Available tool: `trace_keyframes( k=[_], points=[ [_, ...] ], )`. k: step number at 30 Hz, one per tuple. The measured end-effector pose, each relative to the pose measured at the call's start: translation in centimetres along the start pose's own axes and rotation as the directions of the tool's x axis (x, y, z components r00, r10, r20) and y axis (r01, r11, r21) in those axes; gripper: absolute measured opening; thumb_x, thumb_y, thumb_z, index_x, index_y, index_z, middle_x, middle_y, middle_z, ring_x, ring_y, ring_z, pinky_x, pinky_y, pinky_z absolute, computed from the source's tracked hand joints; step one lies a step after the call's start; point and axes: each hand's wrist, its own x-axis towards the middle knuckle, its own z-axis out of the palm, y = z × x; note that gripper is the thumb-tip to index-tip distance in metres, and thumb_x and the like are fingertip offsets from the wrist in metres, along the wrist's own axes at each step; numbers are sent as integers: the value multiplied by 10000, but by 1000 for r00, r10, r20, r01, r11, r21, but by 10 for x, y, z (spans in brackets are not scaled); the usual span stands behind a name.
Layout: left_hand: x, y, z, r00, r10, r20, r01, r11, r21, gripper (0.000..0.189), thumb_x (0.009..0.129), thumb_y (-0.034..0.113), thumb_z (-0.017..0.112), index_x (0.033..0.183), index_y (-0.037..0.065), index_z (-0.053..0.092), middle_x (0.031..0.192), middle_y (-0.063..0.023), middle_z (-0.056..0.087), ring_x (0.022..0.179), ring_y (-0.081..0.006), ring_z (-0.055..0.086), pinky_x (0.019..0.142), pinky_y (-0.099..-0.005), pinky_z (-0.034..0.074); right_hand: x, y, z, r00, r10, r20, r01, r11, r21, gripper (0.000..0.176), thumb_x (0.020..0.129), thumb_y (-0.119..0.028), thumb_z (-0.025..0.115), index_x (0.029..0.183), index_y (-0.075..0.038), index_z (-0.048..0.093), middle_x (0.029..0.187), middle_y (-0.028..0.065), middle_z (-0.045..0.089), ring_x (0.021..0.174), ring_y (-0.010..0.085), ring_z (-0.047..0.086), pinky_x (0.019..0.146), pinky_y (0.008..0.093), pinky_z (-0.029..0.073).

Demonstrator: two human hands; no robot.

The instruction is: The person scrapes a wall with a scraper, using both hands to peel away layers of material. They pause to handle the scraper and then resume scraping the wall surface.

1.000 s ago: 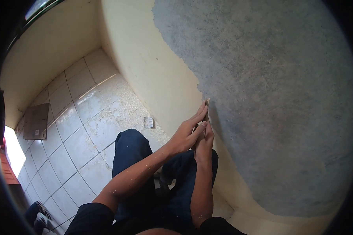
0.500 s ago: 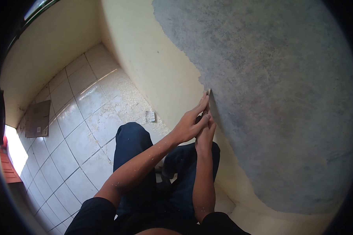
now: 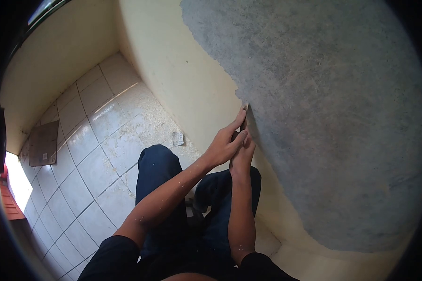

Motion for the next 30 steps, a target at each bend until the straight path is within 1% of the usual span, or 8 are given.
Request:
trace_keyframes(
  k=[5,10,16,20,24,26,28,30],
  points=[
    [-8,0,1,997,74,17,-75,989,125,675,1060,213,506,1633,-57,271,1710,-287,245,1560,-441,311,1261,-438,311,-8,-5,-1,1000,-26,5,26,999,25,484,1147,-191,473,1593,-6,443,1548,101,542,1327,185,585,1094,320,495],
    [6,-5,-4,1000,-14,2,14,1000,8,658,1053,192,496,1619,-73,291,1693,-305,273,1578,-435,268,1289,-424,264,8,13,-4,999,39,-18,-38,999,5,449,1150,-215,478,1532,21,506,1461,107,597,1286,190,607,1076,321,504],
    [1,-4,-6,997,78,20,-81,983,166,644,1046,177,478,1619,-63,306,1690,-307,276,1567,-436,297,1283,-421,277,2,-8,10,1000,-26,-1,26,998,-62,466,1148,-177,482,1571,19,470,1396,80,620,1226,151,612,1014,305,524],
    [7,-4,-9,999,21,29,-23,998,65,627,1041,163,474,1607,-66,333,1688,-289,298,1551,-423,341,1273,-413,296,5,5,-9,999,31,-27,-32,999,-33,471,1135,-119,477,1582,31,459,1377,104,637,1176,133,627,993,268,514],
    [-1,-3,-4,996,83,28,-88,972,217,629,1034,184,489,1596,-67,359,1671,-290,337,1539,-419,375,1254,-413,323,9,-2,-2,999,2,-33,-5,997,-80,472,1120,-116,520,1569,27,485,1332,92,646,1077,105,611,922,248,507],
    [5,0,-7,998,-54,-17,55,992,115,612,1048,153,475,1603,-77,358,1663,-271,391,1569,-349,358,1276,-388,269,28,20,-6,999,-37,5,37,998,-50,470,1114,-118,539,1560,25,501,1250,67,663,992,87,588,841,233,501],
    [18,-1,-16,983,-184,-12,183,983,-15,624,1045,160,482,1611,-68,352,1663,-275,388,1573,-351,351,1279,-390,260,31,14,-10,989,132,60,-132,991,-6,463,1113,-102,525,1555,33,502,1216,42,673,988,85,592,831,226,505],
    [8,4,-16,988,-150,48,149,989,16,630,1044,161,486,1618,-58,349,1667,-270,386,1577,-352,340,1285,-392,244,15,13,-5,999,33,24,-32,998,-57,491,1102,-53,493,1586,26,462,1303,27,664,1004,88,597,860,236,511]
  ],
)
